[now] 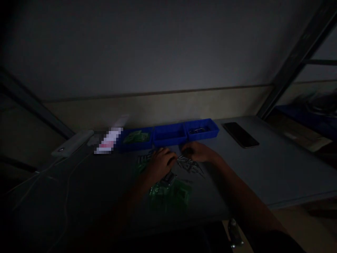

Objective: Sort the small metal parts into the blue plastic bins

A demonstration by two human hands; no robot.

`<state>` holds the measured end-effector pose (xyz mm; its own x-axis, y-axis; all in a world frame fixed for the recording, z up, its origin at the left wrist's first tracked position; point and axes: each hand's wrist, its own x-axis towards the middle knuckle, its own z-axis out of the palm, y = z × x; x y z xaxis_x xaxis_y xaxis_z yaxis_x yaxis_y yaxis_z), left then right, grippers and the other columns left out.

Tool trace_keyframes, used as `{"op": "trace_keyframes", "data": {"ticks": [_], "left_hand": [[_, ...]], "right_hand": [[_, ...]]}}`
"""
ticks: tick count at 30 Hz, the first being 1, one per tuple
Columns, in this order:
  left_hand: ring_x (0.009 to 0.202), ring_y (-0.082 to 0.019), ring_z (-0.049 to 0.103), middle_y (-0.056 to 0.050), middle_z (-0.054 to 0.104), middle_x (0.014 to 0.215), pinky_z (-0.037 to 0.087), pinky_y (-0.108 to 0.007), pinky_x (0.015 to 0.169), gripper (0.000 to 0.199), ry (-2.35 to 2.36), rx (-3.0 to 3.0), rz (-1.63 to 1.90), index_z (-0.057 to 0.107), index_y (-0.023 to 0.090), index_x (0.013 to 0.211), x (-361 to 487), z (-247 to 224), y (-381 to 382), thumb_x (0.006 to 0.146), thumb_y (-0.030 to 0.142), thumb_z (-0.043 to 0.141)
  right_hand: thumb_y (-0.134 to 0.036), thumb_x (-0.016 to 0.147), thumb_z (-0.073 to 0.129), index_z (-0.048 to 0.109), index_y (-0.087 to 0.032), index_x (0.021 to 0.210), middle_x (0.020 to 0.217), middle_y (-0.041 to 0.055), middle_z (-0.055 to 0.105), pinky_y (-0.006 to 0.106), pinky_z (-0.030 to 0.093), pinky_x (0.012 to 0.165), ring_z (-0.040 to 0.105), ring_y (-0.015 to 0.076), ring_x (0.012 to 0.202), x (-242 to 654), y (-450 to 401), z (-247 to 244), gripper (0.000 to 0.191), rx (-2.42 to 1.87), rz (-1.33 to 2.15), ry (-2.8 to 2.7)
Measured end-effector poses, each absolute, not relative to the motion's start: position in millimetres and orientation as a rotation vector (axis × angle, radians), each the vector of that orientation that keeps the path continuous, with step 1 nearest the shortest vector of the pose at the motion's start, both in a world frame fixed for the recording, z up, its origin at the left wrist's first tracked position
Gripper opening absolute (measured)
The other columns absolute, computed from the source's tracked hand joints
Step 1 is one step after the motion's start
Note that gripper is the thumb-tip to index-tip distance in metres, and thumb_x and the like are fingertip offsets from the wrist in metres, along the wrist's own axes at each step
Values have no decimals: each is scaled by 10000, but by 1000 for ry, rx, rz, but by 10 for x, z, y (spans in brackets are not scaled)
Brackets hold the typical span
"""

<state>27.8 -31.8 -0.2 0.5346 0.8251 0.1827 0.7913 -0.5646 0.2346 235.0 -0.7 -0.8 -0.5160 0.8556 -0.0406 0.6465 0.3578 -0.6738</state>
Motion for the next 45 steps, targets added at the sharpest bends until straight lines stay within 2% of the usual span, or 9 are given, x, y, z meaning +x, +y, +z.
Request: {"op": "trace_keyframes", "data": {"ticks": [6, 15, 20, 23, 27, 33, 45], "left_hand": [[977, -228, 504, -45, 622, 966, 392, -367, 828, 160, 1416, 2625, 407, 608, 214, 886, 281, 9, -308, 892, 231, 449], [889, -218, 528, -55, 639, 898, 407, -345, 793, 165, 1474, 2541, 656, 554, 178, 867, 280, -38, -251, 916, 214, 400], [846, -210, 547, -59, 643, 842, 410, -332, 768, 215, 1477, 2541, 710, 541, 180, 793, 285, -43, -231, 926, 213, 375], [809, -198, 558, -52, 637, 787, 414, -319, 752, 237, 1462, 2516, 775, 536, 184, 760, 278, -30, -218, 927, 215, 371], [822, -194, 568, -46, 654, 815, 422, -310, 754, 177, 1436, 2466, 914, 559, 181, 841, 268, -8, -210, 905, 169, 394], [862, -189, 576, -39, 675, 877, 438, -313, 795, 135, 1383, 2449, 1000, 574, 182, 872, 242, -18, -193, 865, 143, 446], [824, -194, 583, -39, 677, 824, 442, -316, 774, 87, 1403, 2508, 1037, 605, 179, 825, 213, -11, -161, 811, 151, 524]], "right_hand": [[-179, 718, 552, 640, -157, 980, 872, 42, 670, 263, 429, 649, 590, 162, 727, 2325, -58, 75, 277, -1379, 893, -2289], [-238, 789, 537, 616, -149, 849, 632, -13, 566, 216, 321, 531, 472, 100, 559, 2211, -130, 122, 134, -1289, 801, -2332], [-267, 837, 491, 626, -151, 807, 678, 7, 603, 227, 329, 568, 500, 107, 595, 2158, -164, 157, 180, -1206, 729, -2298], [-316, 862, 457, 609, -150, 769, 625, -7, 561, 230, 312, 548, 473, 104, 562, 2130, -173, 171, 244, -1215, 717, -2242], [-341, 889, 399, 539, -162, 680, 577, -28, 490, 229, 298, 538, 437, 98, 545, 2079, -172, 166, 309, -1216, 669, -2177], [-330, 898, 385, 466, -179, 639, 570, -29, 472, 234, 297, 544, 433, 99, 534, 2036, -151, 137, 310, -1279, 607, -2144], [-299, 899, 409, 501, -174, 672, 582, -26, 491, 229, 296, 554, 441, 94, 537, 1983, -183, 141, 275, -1277, 492, -2166]]}}
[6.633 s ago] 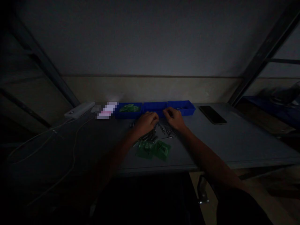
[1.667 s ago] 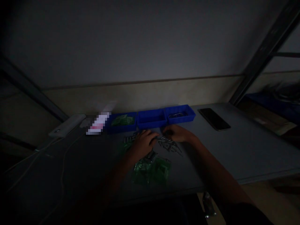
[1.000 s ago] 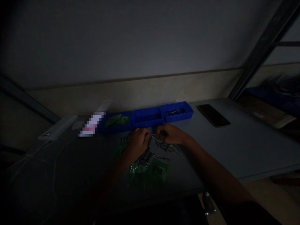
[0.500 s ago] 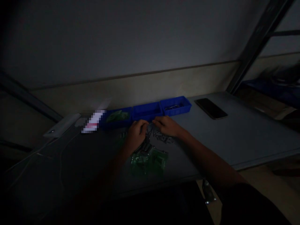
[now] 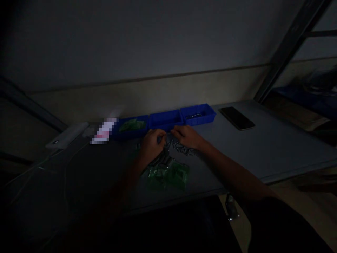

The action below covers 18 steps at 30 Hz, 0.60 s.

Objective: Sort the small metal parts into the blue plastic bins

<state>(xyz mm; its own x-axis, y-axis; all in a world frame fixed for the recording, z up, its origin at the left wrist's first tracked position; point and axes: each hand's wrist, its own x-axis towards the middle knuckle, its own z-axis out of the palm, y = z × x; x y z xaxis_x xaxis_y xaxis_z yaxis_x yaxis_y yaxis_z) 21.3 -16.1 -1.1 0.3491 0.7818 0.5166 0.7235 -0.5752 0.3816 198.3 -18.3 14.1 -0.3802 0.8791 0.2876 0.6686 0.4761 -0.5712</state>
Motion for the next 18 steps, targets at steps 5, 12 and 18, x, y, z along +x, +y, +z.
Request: {"op": "trace_keyframes", "data": {"ticks": [5, 12, 18], "left_hand": [[818, -196, 591, -38, 688, 824, 444, -314, 772, 104, 1471, 2518, 1039, 621, 184, 818, 165, 58, -158, 823, 174, 518], [843, -193, 593, -24, 684, 832, 439, -306, 772, 118, 1480, 2549, 1003, 614, 201, 908, 158, 135, -217, 818, 180, 542], [834, -196, 582, -31, 683, 852, 422, -313, 774, 153, 1394, 2598, 944, 605, 199, 848, 186, 144, -225, 891, 234, 463]], "right_hand": [[-301, 898, 420, 539, -162, 730, 619, -13, 533, 222, 298, 553, 470, 96, 556, 1918, -174, 93, 248, -1253, 469, -2186], [-305, 904, 408, 503, -168, 676, 578, -22, 496, 224, 277, 531, 435, 89, 522, 1927, -150, 43, 283, -1217, 431, -2213], [-334, 894, 410, 536, -169, 728, 596, -30, 501, 222, 301, 544, 441, 96, 536, 1982, -171, 107, 266, -1206, 472, -2168]]}}
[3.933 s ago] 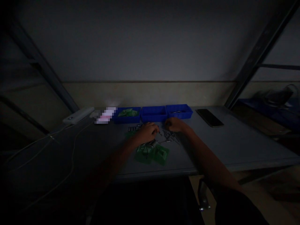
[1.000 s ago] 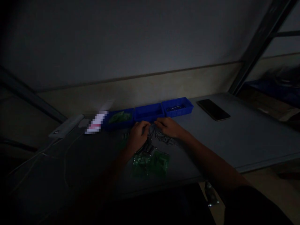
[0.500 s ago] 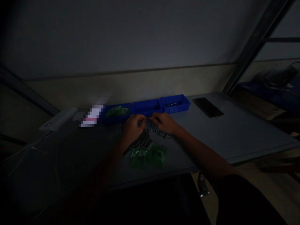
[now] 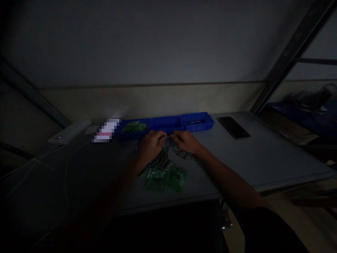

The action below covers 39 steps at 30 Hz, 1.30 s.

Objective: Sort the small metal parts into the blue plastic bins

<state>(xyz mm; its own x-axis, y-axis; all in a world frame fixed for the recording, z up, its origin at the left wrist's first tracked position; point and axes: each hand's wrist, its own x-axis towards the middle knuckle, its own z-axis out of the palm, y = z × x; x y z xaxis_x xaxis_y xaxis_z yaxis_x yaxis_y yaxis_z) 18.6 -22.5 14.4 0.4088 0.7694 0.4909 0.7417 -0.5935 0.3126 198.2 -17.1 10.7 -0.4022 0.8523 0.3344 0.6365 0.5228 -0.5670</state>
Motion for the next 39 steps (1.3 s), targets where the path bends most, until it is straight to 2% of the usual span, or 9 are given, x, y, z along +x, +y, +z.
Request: {"op": "trace_keyframes", "data": {"ticks": [4, 13, 19, 23, 26, 29, 34, 39], "left_hand": [[816, -198, 584, -45, 673, 812, 420, -305, 743, 214, 1466, 2561, 945, 602, 190, 822, 209, 112, -209, 912, 244, 415], [699, -161, 608, -43, 664, 736, 421, -258, 660, 267, 1527, 2332, 1049, 597, 170, 809, 256, 62, -189, 928, 257, 374], [642, -143, 604, -21, 645, 675, 415, -240, 616, 299, 1469, 2315, 1053, 593, 177, 765, 264, 49, -198, 932, 280, 367], [697, -165, 611, -33, 652, 710, 432, -263, 656, 264, 1317, 2498, 862, 604, 179, 750, 288, 25, -242, 907, 288, 423], [801, -171, 605, -35, 663, 795, 441, -276, 749, 148, 1087, 2652, 747, 621, 185, 806, 346, 19, -318, 863, 215, 488], [873, -177, 582, -36, 658, 848, 431, -298, 835, 127, 907, 2742, 677, 630, 189, 854, 422, 12, -402, 839, 165, 506], [916, -203, 547, -59, 633, 894, 429, -333, 841, 161, 814, 2812, 557, 656, 199, 914, 469, -2, -477, 845, 188, 511], [913, -201, 540, -53, 609, 874, 426, -323, 839, 145, 874, 2818, 516, 667, 201, 882, 440, 11, -480, 827, 179, 534]], "right_hand": [[-337, 865, 464, 575, -163, 844, 590, -32, 510, 222, 304, 540, 445, 102, 533, 2003, -182, 139, 208, -1218, 454, -2113], [-367, 860, 460, 566, -165, 848, 656, 7, 575, 231, 329, 565, 481, 125, 585, 2013, -192, 107, 229, -1186, 391, -2072], [-323, 846, 443, 606, -156, 828, 637, 13, 588, 242, 333, 567, 493, 124, 554, 2048, -207, 188, 234, -1208, 240, -2059], [-314, 813, 435, 631, -154, 772, 651, 39, 612, 259, 337, 570, 527, 150, 582, 2222, -99, 206, 256, -1464, 67, -1813], [-306, 784, 445, 645, -153, 764, 711, 71, 645, 274, 355, 587, 553, 177, 630, 2408, 1, 181, 253, -1668, -40, -1561], [-318, 764, 464, 654, -159, 758, 707, 76, 653, 277, 364, 581, 551, 186, 633, 2549, 68, 135, 247, -1774, -88, -1427], [-317, 747, 491, 656, -165, 747, 711, 78, 660, 271, 364, 569, 552, 191, 642, 2609, 123, 54, 224, -1819, -123, -1396], [-320, 781, 498, 664, -159, 818, 778, 97, 678, 280, 371, 597, 568, 200, 672, 2609, 157, 8, 234, -1832, -119, -1410]]}}
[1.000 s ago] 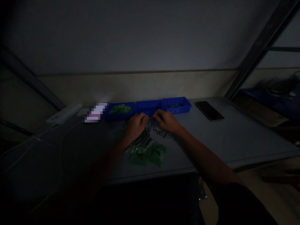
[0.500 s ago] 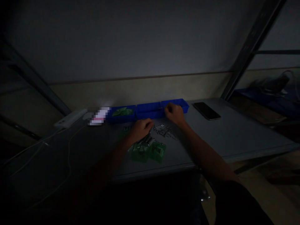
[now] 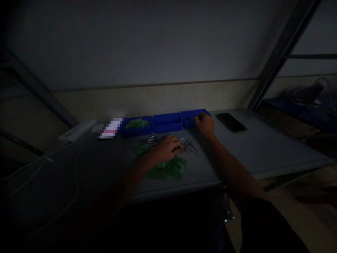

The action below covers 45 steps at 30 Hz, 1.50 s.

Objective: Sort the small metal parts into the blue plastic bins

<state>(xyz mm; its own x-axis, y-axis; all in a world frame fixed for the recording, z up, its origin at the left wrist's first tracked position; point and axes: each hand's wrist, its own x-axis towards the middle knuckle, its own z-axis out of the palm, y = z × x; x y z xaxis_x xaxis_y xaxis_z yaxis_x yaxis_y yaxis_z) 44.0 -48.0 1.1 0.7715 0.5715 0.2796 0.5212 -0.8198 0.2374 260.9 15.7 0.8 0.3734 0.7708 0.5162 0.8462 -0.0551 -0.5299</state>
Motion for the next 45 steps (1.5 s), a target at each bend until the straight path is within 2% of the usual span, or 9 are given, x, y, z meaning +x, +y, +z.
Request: {"op": "trace_keyframes", "data": {"ticks": [4, 12, 17, 23, 31, 37, 45], "left_hand": [[923, -194, 535, -56, 584, 894, 430, -308, 827, 145, 954, 2789, 526, 661, 196, 844, 424, 31, -480, 836, 176, 518], [895, -200, 546, -56, 603, 864, 432, -323, 827, 118, 956, 2816, 563, 648, 180, 832, 434, 11, -465, 837, 204, 533], [964, -218, 531, -68, 622, 954, 417, -355, 878, 197, 986, 2832, 662, 640, 171, 994, 463, 1, -470, 859, 232, 510], [906, -206, 540, -57, 628, 883, 426, -349, 839, 195, 1017, 2889, 562, 667, 183, 835, 452, 26, -467, 868, 230, 482], [958, -216, 542, -48, 642, 957, 414, -360, 858, 177, 1180, 2852, 563, 638, 211, 943, 470, -25, -400, 869, 231, 479], [956, -219, 532, -40, 628, 926, 405, -359, 860, 110, 1205, 2850, 503, 634, 209, 847, 467, -47, -392, 833, 260, 539], [967, -212, 505, -40, 612, 925, 397, -345, 857, 103, 1201, 2847, 444, 617, 191, 818, 462, -27, -398, 839, 228, 523]], "right_hand": [[-351, 806, 510, 665, -157, 887, 756, 96, 676, 276, 372, 596, 566, 192, 655, 2601, 170, -7, 262, -1818, -103, -1450], [-367, 813, 505, 673, -154, 899, 741, 70, 675, 254, 362, 578, 569, 165, 634, 2531, 167, -38, 285, -1726, -14, -1597], [-351, 830, 482, 667, -151, 888, 729, 57, 664, 251, 358, 583, 555, 149, 611, 2461, 128, -20, 279, -1633, 68, -1683], [-345, 842, 462, 656, -148, 889, 704, 45, 653, 243, 349, 582, 541, 139, 595, 2383, 73, 28, 280, -1560, 88, -1751], [-350, 840, 469, 641, -149, 824, 662, 24, 620, 236, 314, 551, 501, 122, 565, 2266, 49, 16, 265, -1490, 118, -1850], [-346, 843, 472, 636, -149, 808, 636, 17, 602, 239, 303, 540, 483, 119, 550, 2217, 41, 0, 259, -1497, 168, -1926], [-335, 843, 474, 641, -147, 798, 675, 25, 620, 240, 309, 559, 497, 125, 574, 2200, 40, -21, 255, -1472, 210, -1995]]}}
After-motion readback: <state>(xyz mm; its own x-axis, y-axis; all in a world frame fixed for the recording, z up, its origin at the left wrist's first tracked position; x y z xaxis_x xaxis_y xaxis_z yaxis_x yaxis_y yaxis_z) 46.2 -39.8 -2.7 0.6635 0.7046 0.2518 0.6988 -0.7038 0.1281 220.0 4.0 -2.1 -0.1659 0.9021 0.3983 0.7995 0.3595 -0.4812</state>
